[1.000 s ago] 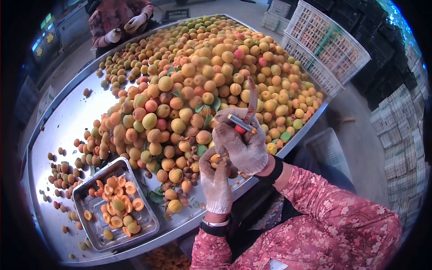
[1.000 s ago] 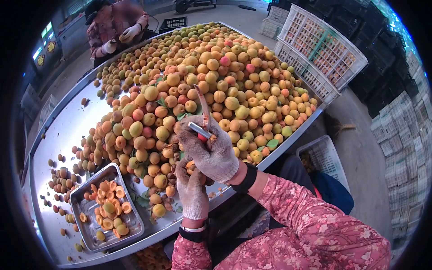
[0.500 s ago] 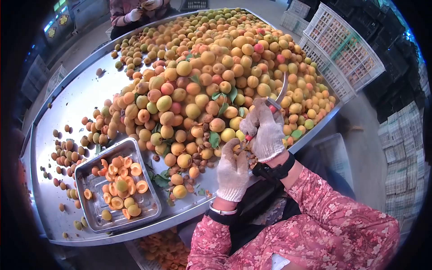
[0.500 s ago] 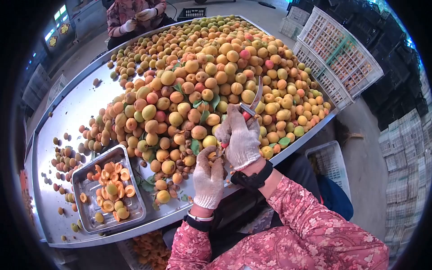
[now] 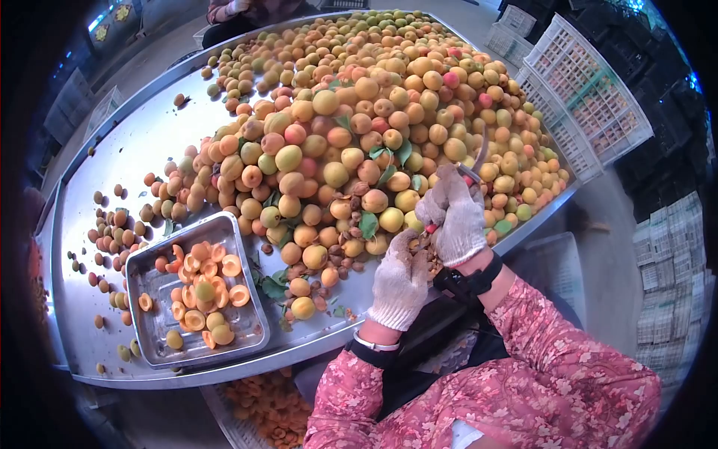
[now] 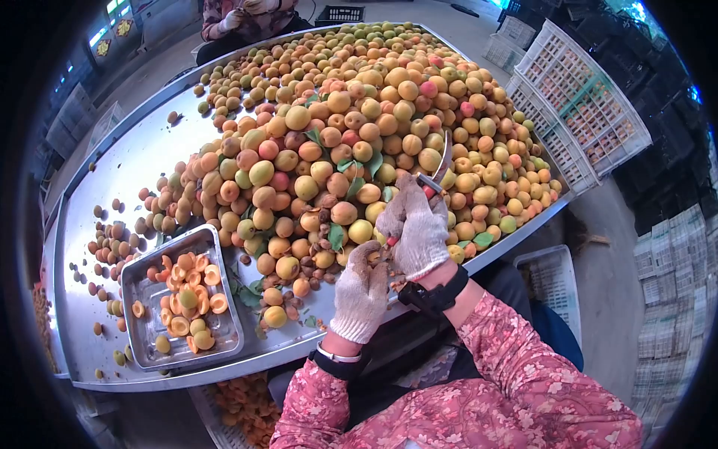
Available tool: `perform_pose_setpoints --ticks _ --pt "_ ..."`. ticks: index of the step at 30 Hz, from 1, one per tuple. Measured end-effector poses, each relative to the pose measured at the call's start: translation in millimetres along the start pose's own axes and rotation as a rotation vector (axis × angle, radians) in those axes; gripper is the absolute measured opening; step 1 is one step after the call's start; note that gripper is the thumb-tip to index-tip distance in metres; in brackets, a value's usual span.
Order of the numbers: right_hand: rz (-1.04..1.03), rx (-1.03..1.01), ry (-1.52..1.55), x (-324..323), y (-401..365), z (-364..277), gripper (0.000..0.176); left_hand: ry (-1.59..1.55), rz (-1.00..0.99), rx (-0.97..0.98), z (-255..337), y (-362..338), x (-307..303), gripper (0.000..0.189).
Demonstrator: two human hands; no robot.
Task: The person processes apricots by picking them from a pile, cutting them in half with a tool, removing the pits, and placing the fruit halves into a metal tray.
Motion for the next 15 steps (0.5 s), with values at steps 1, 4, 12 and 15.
perform_pose_setpoints --ticks 1,4,12,15 --pt "-0.004 0.004 -0.002 2 -5 -2 0.021 -0.03 -0.018 -0.067 -2 0 2 0.032" --pt "-0.165 -0.338 -0.217 22 -30 -25 0.013 -0.072 -0.021 -0.166 -8 -2 2 0.033" --pt "-0.149 0.134 0.044 8 1 11 0.023 0.098 -0.036 0.059 8 -2 2 0.033" --pt "-0.148 0.226 0.164 5 1 15 0.021 0.041 -0.063 0.112 14 -1 2 0.035"
Point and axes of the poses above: each hand's wrist, its own y-axis towards the middle knuckle, its own x-axis out of the palm, z = x × y, the point moved 8 cm from there along y, towards the middle knuckle, and after that the axes turned 12 degrees about -y, right-handed, at the moved point
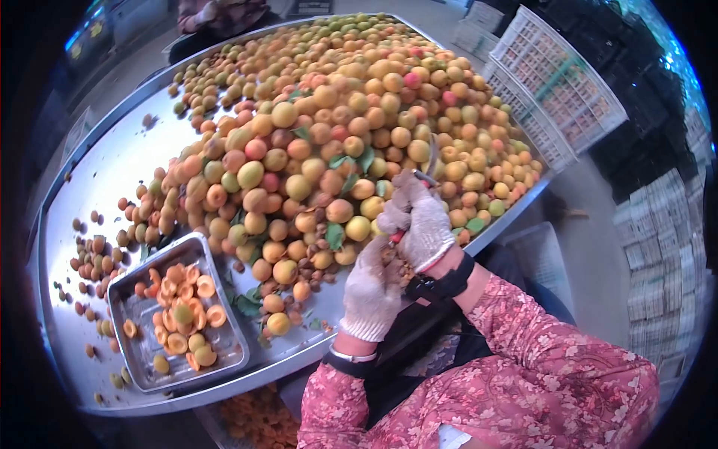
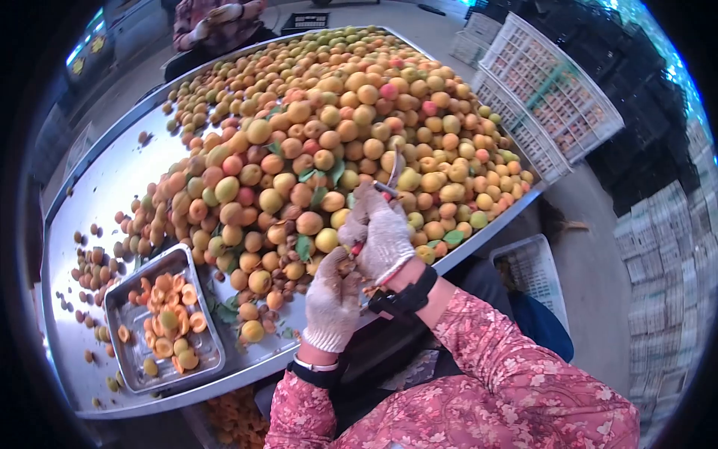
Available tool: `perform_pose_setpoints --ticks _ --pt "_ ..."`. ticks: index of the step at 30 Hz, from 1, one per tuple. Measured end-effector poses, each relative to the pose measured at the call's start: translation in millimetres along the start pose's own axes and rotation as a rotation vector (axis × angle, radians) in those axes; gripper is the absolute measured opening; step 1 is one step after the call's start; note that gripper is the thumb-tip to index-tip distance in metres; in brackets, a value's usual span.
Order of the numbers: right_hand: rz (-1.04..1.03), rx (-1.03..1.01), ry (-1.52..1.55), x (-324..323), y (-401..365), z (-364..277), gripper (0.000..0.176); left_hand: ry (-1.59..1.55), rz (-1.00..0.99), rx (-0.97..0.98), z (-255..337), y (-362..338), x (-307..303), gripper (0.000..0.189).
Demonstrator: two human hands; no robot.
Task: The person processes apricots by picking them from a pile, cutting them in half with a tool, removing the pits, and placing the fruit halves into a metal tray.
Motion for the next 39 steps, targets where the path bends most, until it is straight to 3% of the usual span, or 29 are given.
perform_pose_setpoints --ticks 7,9,11,12,13,14,16,18,20,21,22,24,27,28,31,33,34,36,38,39 --pt "0.026 0.051 0.039 -3 -4 5 0.02 -0.109 -0.001 -0.029 2 3 -1 0.035" --pt "-0.063 0.129 0.216 2 -3 6 0.021 -0.115 0.018 -0.022 0 3 -4 0.036" --pt "-0.061 0.163 0.219 0 -2 6 0.028 -0.186 -0.029 -0.171 -19 -2 0 0.036" --pt "-0.072 0.155 0.196 1 -1 6 0.028 -0.069 0.018 0.047 -2 2 -3 0.031" --pt "-0.143 0.154 0.274 2 4 6 0.028 -0.091 0.01 -0.03 -7 1 0 0.025" --pt "-0.125 0.094 0.218 -4 7 1 0.028 -0.112 0.006 -0.107 -13 -1 1 0.021" --pt "-0.018 -0.02 0.042 0 1 -18 0.027 -0.505 -0.055 -0.629 -43 -11 11 0.02" --pt "-0.09 -0.168 -0.146 5 -8 -36 0.022 -0.571 0.009 -0.591 -52 -12 7 0.023" --pt "0.065 -0.149 -0.423 0 -20 -41 0.015 -1.033 0.23 -0.747 -66 -20 7 0.027" --pt "0.028 -0.099 -0.746 0 -25 -40 0.018 -1.007 0.292 -0.744 -66 -18 1 0.023" --pt "0.032 -0.101 -0.747 -3 -29 -34 0.018 -1.009 0.288 -0.745 -71 -19 1 0.023" --pt "-0.324 -0.102 -1.184 16 -40 -5 0.03 -1.215 0.392 -0.626 -78 -17 -1 0.02" --pt "-0.37 -0.106 -1.243 28 -51 7 0.041 -1.426 0.472 -0.591 -71 -15 -6 0.028" --pt "-0.33 0.006 -1.203 31 -55 6 0.044 -1.477 0.541 -0.609 -70 -15 -9 0.029" --pt "-0.341 -0.183 -1.328 32 -49 11 0.048 -1.502 0.509 -0.591 -69 -13 -14 0.03" --pt "-0.446 -0.694 -1.617 55 -57 3 0.052 -1.606 0.514 -0.632 -75 -14 -9 0.036" --pt "-0.446 -0.699 -1.622 57 -56 2 0.052 -1.611 0.511 -0.628 -77 -13 -7 0.036" --pt "-0.423 -0.477 -1.759 52 -44 13 0.053 -1.649 0.541 -0.623 -77 -13 -9 0.036" --pt "-0.452 -0.518 -1.663 57 -47 15 0.048 -1.665 0.564 -0.589 -76 -13 -13 0.035" --pt "-0.441 -0.559 -1.63 58 -49 16 0.045 -1.53 0.591 -0.554 -80 -13 -17 0.034"
Point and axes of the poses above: each hand's wrist, its own y-axis towards the middle knuckle, its own x-axis out of the palm, z = x × y, the point moved 8 cm from there along y, towards the middle knuckle, and after that the axes turned 12 degrees about -y, right-handed, at the moved point
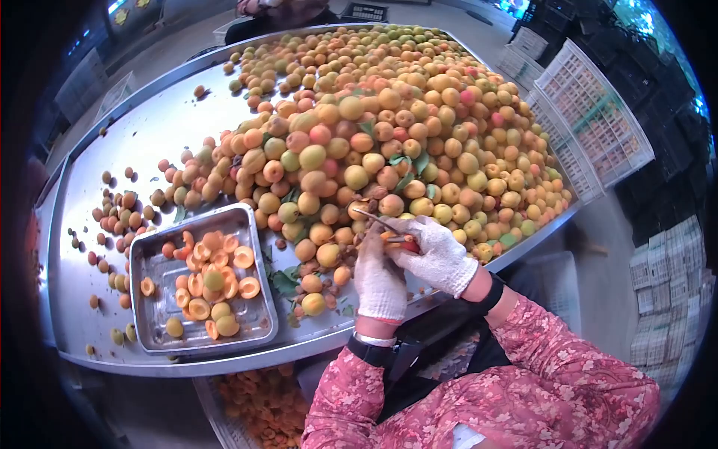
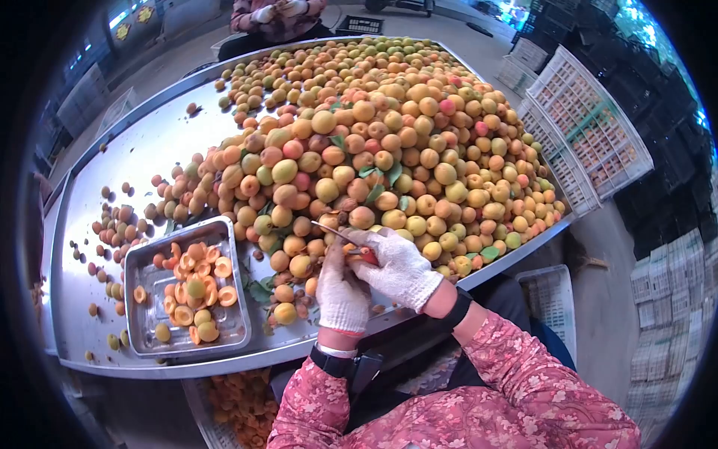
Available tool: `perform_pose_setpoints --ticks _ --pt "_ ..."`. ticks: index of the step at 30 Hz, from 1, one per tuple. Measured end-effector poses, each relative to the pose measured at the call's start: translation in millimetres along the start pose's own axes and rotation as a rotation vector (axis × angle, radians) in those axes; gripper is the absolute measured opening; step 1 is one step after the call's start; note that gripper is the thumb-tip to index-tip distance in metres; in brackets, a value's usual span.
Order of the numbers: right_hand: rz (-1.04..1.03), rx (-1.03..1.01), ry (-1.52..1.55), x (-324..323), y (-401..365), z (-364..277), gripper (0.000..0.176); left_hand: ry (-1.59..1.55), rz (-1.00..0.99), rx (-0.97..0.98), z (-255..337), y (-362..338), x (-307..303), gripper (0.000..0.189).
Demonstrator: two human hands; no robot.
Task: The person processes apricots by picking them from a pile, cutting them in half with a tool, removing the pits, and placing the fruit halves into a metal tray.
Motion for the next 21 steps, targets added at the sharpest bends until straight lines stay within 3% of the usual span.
perform_pose_setpoints --ticks 3,6,8,9,11,13,15,17,18,20,21 --pt "0.035 0.012 0.172 4 7 1 0.035 0.169 -0.08 0.08 6 2 5 0.036" --pt "-0.159 0.456 0.694 9 7 10 0.023 -0.009 -0.059 -0.003 4 3 1 0.039" --pt "-0.215 0.432 0.627 -6 27 -13 0.029 -0.111 0.138 -0.005 7 4 -16 0.042" --pt "-0.249 0.424 0.628 -6 37 -26 0.034 -0.115 0.137 -0.001 7 3 -15 0.042" --pt "-0.28 0.14 0.707 6 61 -73 0.036 0.001 0.179 0.006 6 -1 -14 0.043" --pt "-0.477 0.074 0.835 8 67 -123 0.037 -0.079 0.185 -0.034 1 1 -20 0.037" --pt "-0.467 -0.006 0.762 24 80 -125 0.034 -0.117 0.142 -0.032 -2 6 -29 0.036" --pt "-0.213 -0.351 0.074 27 92 -126 0.034 -0.134 0.121 0.029 -3 12 -36 0.036" --pt "-0.255 -0.378 -0.055 42 93 -118 0.023 0.501 -0.013 0.148 -2 20 -55 0.037" --pt "-0.451 -0.411 -0.301 72 85 -104 0.02 1.776 -0.296 0.366 -31 23 -77 0.039" --pt "-0.531 -0.437 -0.401 82 79 -99 0.019 1.956 -0.277 0.286 -49 22 -78 0.036"
Point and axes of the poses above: each hand's wrist, its own y-axis towards the middle knuckle, its own x-axis out of the palm, z = x × y, the point moved 8 cm from there along y, towards the middle knuckle, and after that the axes turned 12 degrees about -y, right-handed, at the moved point
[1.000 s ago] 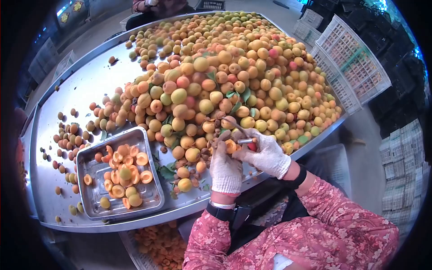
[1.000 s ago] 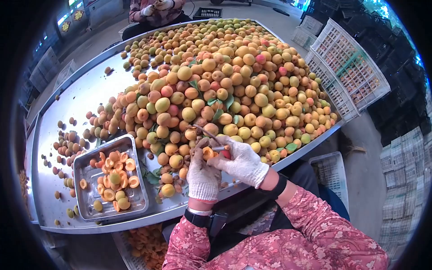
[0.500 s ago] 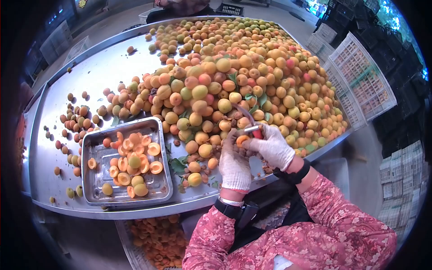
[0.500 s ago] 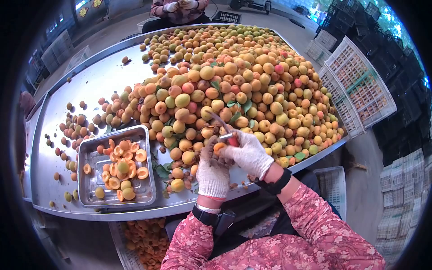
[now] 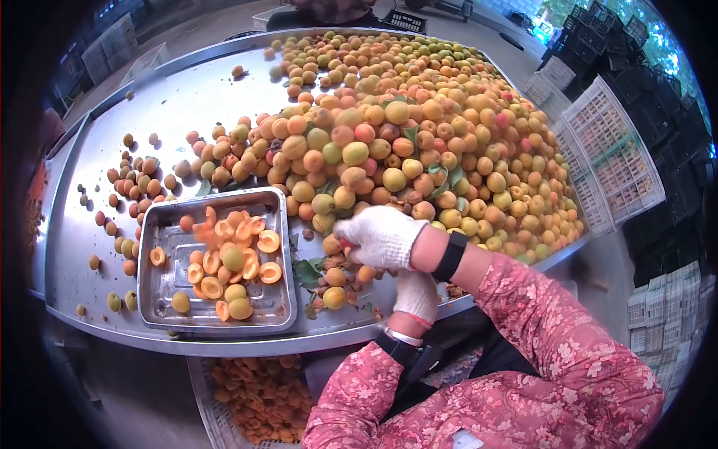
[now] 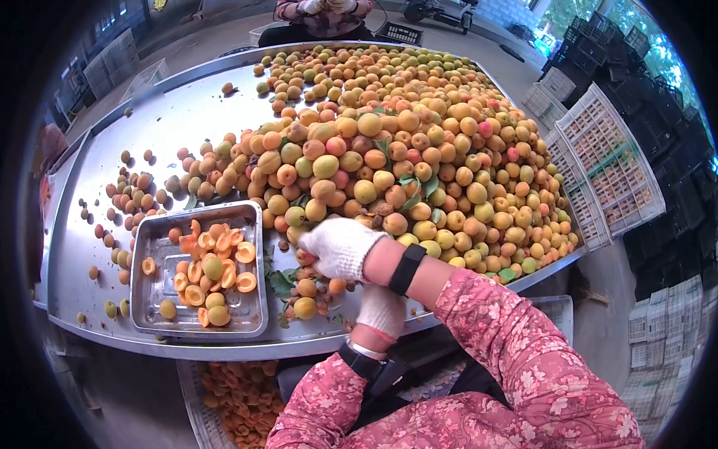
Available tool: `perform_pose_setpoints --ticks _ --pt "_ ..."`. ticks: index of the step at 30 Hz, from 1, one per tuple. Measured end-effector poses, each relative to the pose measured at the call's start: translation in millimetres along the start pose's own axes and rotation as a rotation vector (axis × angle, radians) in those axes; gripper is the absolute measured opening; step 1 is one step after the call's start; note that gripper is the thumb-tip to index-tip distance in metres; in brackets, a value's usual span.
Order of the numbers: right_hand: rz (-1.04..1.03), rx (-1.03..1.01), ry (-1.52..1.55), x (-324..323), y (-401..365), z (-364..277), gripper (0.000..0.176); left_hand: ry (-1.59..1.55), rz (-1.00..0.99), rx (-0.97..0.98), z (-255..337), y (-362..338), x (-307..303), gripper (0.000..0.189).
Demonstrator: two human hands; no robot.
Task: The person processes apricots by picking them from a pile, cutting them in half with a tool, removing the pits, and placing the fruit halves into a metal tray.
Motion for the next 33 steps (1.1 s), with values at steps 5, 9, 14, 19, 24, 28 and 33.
perform_pose_setpoints --ticks 5,9,14,19,24,28,33 --pt "-0.006 0.027 -0.152 28 -1 3 0.017 -0.088 -0.182 -0.116 41 -11 -25 0.038" --pt "0.079 0.053 -0.182 32 0 2 0.019 0.008 -0.238 -0.094 28 -11 -12 0.045" --pt "-0.042 0.047 0.006 35 3 12 0.027 -1.638 -0.33 -0.267 -1 -3 45 0.049" --pt "0.161 0.226 0.381 -24 -30 47 0.03 -1.628 -0.138 -0.4 78 77 -42 0.043" --pt "0.168 0.361 0.955 -50 -97 88 0.032 -1.764 0.117 -0.442 65 -7 -68 0.046" --pt "0.152 0.54 1.088 -27 -143 94 0.029 -1.526 0.113 -0.207 95 9 -86 0.049" --pt "0.184 0.541 1.021 7 -157 94 0.037 -0.869 0.238 0.09 109 -10 -111 0.044"
Point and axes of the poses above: each hand's wrist, its own y-axis towards the middle knuckle, its own x-axis out of the palm, z = x × y, the point moved 8 cm from there along y, towards the middle knuckle, and after that the axes turned 12 degrees about -y, right-handed, at the moved point
